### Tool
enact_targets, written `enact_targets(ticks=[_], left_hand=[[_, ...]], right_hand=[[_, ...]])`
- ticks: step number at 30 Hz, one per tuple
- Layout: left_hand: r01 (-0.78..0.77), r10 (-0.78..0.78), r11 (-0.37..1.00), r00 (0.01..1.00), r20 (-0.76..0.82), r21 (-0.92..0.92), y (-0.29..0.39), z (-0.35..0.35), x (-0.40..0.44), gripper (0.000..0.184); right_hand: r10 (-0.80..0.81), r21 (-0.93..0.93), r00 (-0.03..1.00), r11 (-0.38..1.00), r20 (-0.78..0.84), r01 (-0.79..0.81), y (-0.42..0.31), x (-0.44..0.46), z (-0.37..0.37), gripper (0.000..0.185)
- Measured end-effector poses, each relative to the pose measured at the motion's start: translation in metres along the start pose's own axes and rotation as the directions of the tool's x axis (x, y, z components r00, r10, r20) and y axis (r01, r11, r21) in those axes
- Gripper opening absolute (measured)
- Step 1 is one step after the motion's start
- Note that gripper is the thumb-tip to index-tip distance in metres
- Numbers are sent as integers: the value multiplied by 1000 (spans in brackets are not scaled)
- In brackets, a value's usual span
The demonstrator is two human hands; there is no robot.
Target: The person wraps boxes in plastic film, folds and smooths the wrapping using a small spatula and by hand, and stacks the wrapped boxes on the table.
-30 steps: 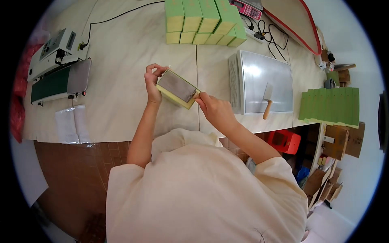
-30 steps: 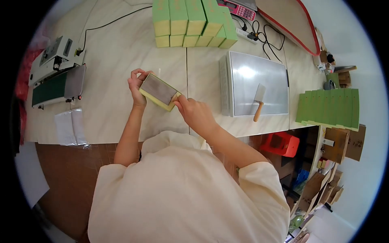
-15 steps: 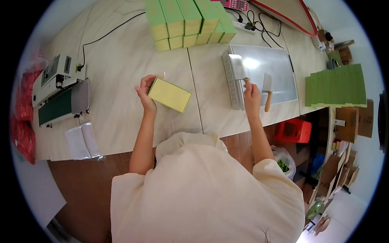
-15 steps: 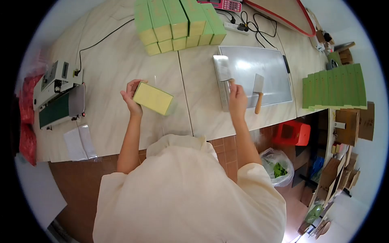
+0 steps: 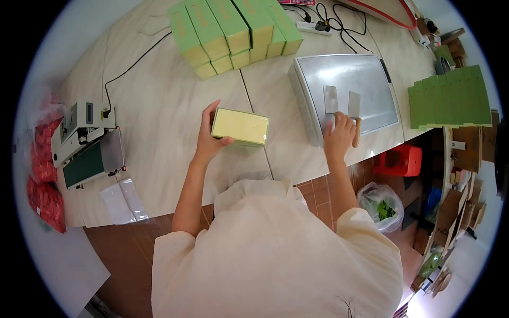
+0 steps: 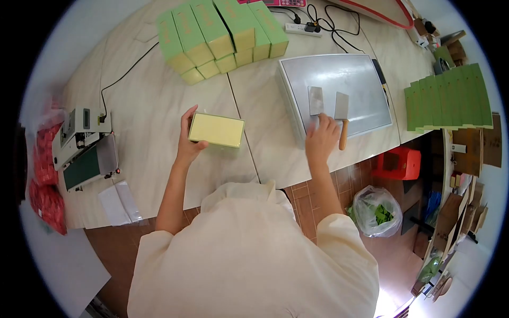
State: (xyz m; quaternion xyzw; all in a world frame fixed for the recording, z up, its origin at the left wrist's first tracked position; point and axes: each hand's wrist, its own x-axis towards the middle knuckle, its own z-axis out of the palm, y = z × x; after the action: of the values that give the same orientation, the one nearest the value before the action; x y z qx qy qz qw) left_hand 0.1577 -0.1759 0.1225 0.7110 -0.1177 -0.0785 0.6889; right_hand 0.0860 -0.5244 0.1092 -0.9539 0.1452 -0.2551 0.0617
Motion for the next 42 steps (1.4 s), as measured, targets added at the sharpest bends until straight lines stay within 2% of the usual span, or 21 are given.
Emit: enact_targets(ticks=[4, 6, 8, 10, 12, 13, 15, 16, 17, 18, 19, 21, 23, 24, 25, 27, 29, 31, 35, 39, 42], left_hand=[[-54, 47, 992, 997, 68, 110, -4, 18, 28, 119], [-10, 9, 997, 1000, 14, 74, -12, 31, 43, 115], [8, -8, 1000, 1000, -15, -19, -26, 43, 54, 107], [-3, -4, 994, 998, -63, -108, -22, 48, 68, 100], [225, -297, 911, 940, -170, -347, 0, 48, 78, 95], [200, -276, 915, 944, -181, -351, 10, 48, 87, 95], [307, -500, 728, 850, -168, -613, 25, 50, 102, 92], [287, -487, 729, 855, -176, -621, 16, 58, 106, 92], [165, -267, 870, 950, -161, -464, -1, 72, 105, 92], [11, -44, 954, 994, -103, -300, -11, 85, 101, 93], [11, -18, 970, 999, -27, -243, -11, 97, 95, 93], [42, -28, 989, 994, 101, -143, -15, 119, 79, 95], [187, -158, 975, 964, 216, -122, -20, 131, 59, 94], [297, -250, 945, 926, 283, -137, -22, 132, 50, 93], [290, -241, 946, 928, 284, -146, -28, 131, 42, 93], [436, -392, 895, 869, 303, -91, -51, 117, 27, 87], [446, -428, 884, 893, 138, -141, -74, 91, 21, 76], [377, -409, 898, 906, -114, -227, -85, 47, 28, 66], [306, -293, 951, 824, -485, -54, -67, -36, 50, 49], [347, -319, 936, 776, -544, -53, -61, -73, 53, 45], [413, -391, 908, 764, -514, -76, -67, -70, 47, 44]], right_hand=[[-220, 537, 964, 837, 150, 107, -47, -19, 15, 61], [-258, 748, 899, 654, 355, -108, -71, -39, 41, 81], [-360, 757, 741, 582, 567, -297, -84, -49, 68, 90], [-462, 715, 560, 297, 687, -632, -94, -47, 77, 95], [-427, 705, 575, 274, 698, -654, -92, -37, 67, 94], [-374, 674, 573, 244, 729, -697, -91, -30, 59, 93], [-304, 678, 615, 177, 727, -714, -88, -10, 33, 93], [-218, 669, 640, 97, 737, -737, -85, 5, 23, 92], [-225, 674, 642, 108, 733, -731, -79, 20, 19, 92], [-160, 679, 670, 3, 725, -734, -73, 32, 15, 92], [-91, 681, 689, -101, 719, -725, -67, 45, 10, 91], [92, 717, 713, -32, 695, -696, -58, 89, 1, 87], [102, 837, 832, -9, 545, -547, -46, 146, 8, 80], [105, 872, 878, 111, 467, -477, -51, 174, 7, 78], [98, 889, 917, 227, 386, -398, -56, 202, 9, 75], [73, 859, 947, 404, 314, -316, -59, 251, 34, 69], [-61, 775, 965, 610, 255, -166, -71, 296, 65, 66], [-3, 431, 954, 893, 299, -132, -91, 332, 102, 66], [-192, 352, 924, 933, 330, 69, -130, 355, 167, 71], [-178, 385, 887, 923, 425, 0, -142, 342, 197, 67], [-123, 416, 925, 908, 359, -41, -131, 335, 186, 64]])
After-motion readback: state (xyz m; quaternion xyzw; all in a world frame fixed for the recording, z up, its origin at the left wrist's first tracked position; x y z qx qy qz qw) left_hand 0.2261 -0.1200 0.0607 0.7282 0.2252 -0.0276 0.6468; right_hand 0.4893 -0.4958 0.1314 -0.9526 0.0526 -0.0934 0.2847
